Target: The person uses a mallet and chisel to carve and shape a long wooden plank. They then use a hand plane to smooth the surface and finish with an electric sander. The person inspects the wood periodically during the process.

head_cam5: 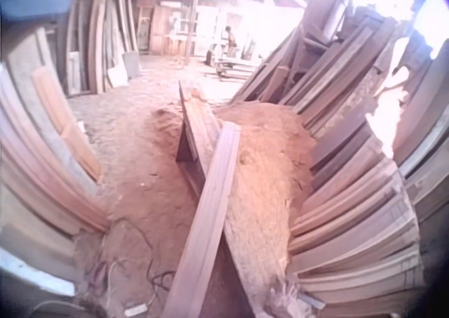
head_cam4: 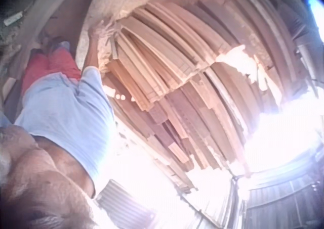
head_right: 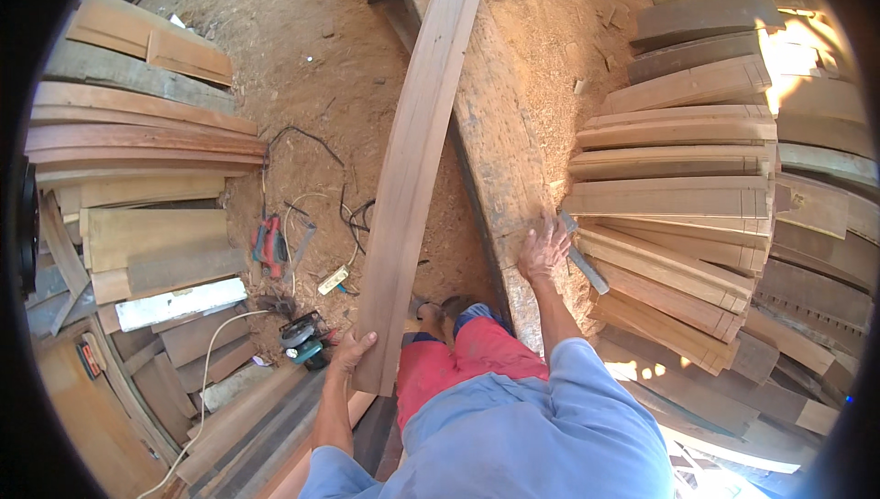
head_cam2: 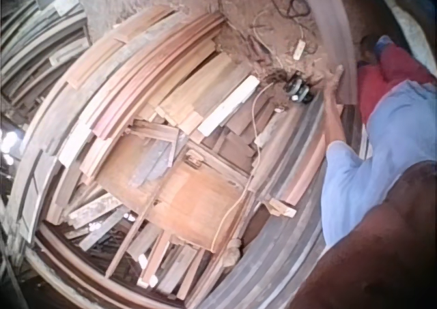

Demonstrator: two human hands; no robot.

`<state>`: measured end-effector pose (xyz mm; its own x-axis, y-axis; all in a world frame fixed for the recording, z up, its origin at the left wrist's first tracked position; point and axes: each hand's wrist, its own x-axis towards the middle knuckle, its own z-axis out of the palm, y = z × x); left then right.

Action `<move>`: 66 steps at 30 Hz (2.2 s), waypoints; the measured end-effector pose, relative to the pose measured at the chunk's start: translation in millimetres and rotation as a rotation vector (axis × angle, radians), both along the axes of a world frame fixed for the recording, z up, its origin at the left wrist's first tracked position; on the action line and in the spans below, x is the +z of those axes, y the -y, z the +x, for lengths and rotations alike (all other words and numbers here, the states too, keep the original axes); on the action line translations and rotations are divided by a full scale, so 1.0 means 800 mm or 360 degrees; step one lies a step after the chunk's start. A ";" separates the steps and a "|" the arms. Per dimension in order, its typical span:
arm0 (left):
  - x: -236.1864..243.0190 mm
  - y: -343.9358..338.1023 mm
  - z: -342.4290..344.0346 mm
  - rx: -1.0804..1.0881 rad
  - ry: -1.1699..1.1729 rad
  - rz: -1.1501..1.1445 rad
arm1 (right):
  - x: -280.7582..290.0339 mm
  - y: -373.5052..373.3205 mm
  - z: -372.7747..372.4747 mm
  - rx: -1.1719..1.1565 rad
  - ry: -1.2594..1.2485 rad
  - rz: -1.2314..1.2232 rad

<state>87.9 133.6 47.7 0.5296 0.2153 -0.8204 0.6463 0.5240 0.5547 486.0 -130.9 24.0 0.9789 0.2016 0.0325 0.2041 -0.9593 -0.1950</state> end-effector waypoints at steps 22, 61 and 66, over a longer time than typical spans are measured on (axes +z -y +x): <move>-0.009 -0.008 -0.028 -0.0082 -0.0172 0.0505 | 0.064 -0.051 0.010 -0.0263 -0.0484 -0.0285; 0.096 -0.290 0.266 -0.0142 -0.0498 -0.0335 | 0.132 -0.505 0.270 -0.0343 -0.1340 0.1470; 0.097 -0.348 0.288 -0.0300 -0.0496 -0.0117 | 0.122 -0.520 0.295 -0.0565 -0.1667 0.1886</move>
